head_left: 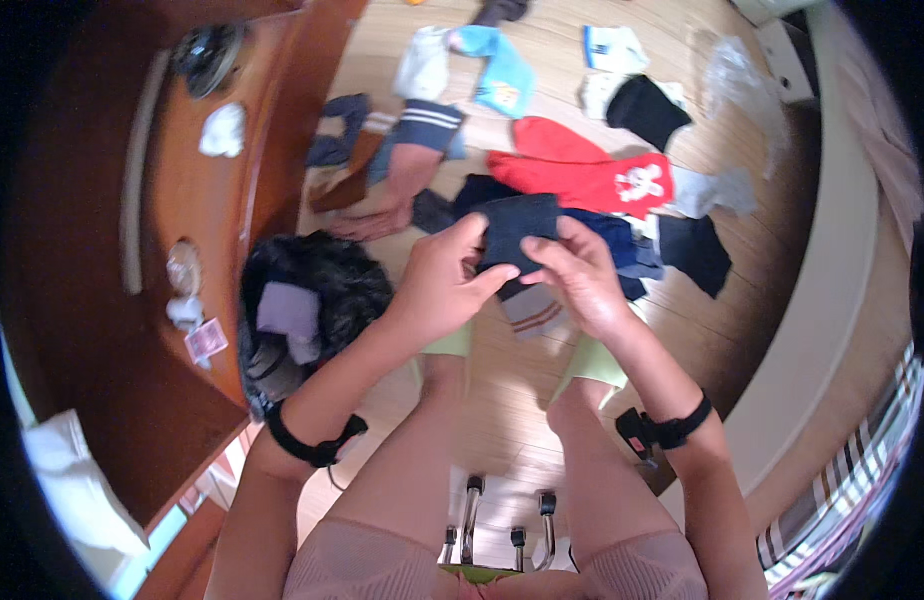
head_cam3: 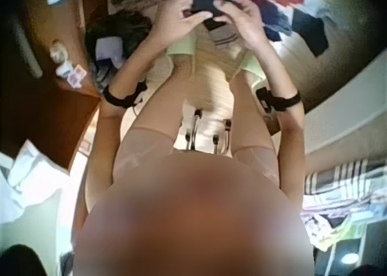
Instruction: The person folds multiple socks one by one on a wooden floor. They pick up each sock, turn it inside out or align it, fold it into a compact shape, and place it into a black plastic bag. The process repeats with different colored socks.
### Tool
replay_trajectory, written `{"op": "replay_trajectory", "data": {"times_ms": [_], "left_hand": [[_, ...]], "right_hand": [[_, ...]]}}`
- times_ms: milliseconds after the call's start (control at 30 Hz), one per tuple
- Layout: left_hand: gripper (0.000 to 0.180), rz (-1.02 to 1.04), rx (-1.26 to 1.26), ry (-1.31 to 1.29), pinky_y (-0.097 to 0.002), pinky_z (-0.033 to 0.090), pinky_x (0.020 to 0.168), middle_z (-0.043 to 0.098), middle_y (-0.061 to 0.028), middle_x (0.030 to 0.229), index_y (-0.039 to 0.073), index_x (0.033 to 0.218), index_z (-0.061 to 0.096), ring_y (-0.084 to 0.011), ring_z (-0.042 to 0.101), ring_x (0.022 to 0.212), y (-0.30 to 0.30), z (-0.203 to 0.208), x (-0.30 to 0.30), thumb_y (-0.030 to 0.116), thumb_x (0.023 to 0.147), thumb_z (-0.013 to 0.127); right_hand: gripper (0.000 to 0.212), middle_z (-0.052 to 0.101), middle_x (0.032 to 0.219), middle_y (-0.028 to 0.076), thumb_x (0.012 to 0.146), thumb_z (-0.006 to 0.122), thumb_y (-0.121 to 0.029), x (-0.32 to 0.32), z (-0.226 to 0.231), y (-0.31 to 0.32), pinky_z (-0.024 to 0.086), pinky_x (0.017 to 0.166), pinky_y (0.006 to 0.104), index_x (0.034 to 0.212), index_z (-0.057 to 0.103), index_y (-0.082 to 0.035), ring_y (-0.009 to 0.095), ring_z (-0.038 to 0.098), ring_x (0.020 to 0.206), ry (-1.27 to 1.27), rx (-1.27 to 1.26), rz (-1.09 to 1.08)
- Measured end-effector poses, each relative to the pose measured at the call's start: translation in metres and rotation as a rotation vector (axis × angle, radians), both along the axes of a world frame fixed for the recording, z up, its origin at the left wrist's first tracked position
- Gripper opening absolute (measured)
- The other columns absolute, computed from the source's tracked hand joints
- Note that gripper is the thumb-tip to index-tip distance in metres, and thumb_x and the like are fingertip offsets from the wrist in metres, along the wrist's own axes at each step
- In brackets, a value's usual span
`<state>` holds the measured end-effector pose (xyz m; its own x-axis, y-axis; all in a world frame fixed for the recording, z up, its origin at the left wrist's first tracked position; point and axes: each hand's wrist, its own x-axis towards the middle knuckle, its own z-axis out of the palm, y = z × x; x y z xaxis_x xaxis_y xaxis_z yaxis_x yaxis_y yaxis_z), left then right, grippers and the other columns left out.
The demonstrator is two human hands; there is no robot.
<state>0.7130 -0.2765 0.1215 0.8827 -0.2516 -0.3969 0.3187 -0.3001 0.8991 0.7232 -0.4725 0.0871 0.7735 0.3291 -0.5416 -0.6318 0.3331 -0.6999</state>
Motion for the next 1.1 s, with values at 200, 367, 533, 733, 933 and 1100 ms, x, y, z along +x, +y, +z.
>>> {"op": "replay_trajectory", "data": {"times_ms": [200,367,533,733,933,1100], "left_hand": [[0.05,0.04,0.182,-0.129,-0.0356,0.051,0.061,0.061,-0.0159,0.087,0.001,0.121,0.044,-0.0245,0.065,0.069,0.034,0.031,-0.014,0.006,0.08,0.073],[0.056,0.325,0.228,-0.142,-0.0323,0.053,0.07,0.062,-0.0101,0.092,0.001,0.122,0.048,-0.018,0.063,0.08,0.068,0.065,-0.034,0.011,0.075,0.078],[0.045,0.261,0.226,-0.073,-0.0256,0.052,0.069,0.061,-0.0041,0.103,0.001,0.117,0.057,-0.0101,0.06,0.082,0.143,0.079,-0.065,0.012,0.08,0.08],[0.038,0.554,0.206,0.236,-0.0172,0.041,0.047,0.062,0.0009,0.089,0.005,0.124,0.057,-0.0031,0.051,0.059,0.219,0.081,-0.108,0.02,0.092,0.07],[0.036,0.263,0.694,-0.038,-0.0309,0.047,0.064,0.063,-0.0118,0.095,0.003,0.113,0.059,-0.0169,0.057,0.066,0.197,0.029,-0.111,0.015,0.084,0.076],[0.036,0.207,0.767,-0.091,-0.033,0.05,0.073,0.057,-0.0131,0.092,0.001,0.106,0.067,-0.026,0.06,0.08,0.174,-0.004,-0.109,0.006,0.073,0.081]], "right_hand": [[0.028,0.066,0.102,0.003,0.094,0.068,-0.018,-0.002,0.03,0.03,0.057,0.071,0.026,0.117,0.06,-0.004,0.01,0.064,0.086,-0.108,-0.093,0.164],[0.017,0.063,0.098,0.002,0.095,0.068,-0.014,-0.009,0.042,0.072,0.055,0.071,0.0244,0.104,0.058,-0.004,0.007,0.06,0.086,-0.251,0.052,0.338],[0.035,0.062,0.104,0.003,0.094,0.069,-0.014,-0.023,0.038,0.11,0.05,0.078,0.0255,0.127,0.059,-0.004,0.01,0.06,0.093,-0.445,0.009,0.504],[0.027,0.064,0.108,0.004,0.099,0.06,-0.009,-0.025,0.029,0.108,0.047,0.087,0.0256,0.126,0.062,-0.005,0.009,0.058,0.1,-0.379,-0.076,0.64],[0.036,0.057,0.127,0.022,0.093,0.066,-0.016,-0.028,0.009,0.125,0.043,0.098,0.0418,0.129,0.063,-0.015,0.034,0.054,0.121,-0.803,-0.241,0.654],[0.048,0.053,0.135,0.028,0.092,0.066,-0.02,-0.034,-0.016,0.142,0.038,0.108,0.042,0.136,0.055,-0.005,0.038,0.05,0.128,-0.595,-0.415,0.85]]}}
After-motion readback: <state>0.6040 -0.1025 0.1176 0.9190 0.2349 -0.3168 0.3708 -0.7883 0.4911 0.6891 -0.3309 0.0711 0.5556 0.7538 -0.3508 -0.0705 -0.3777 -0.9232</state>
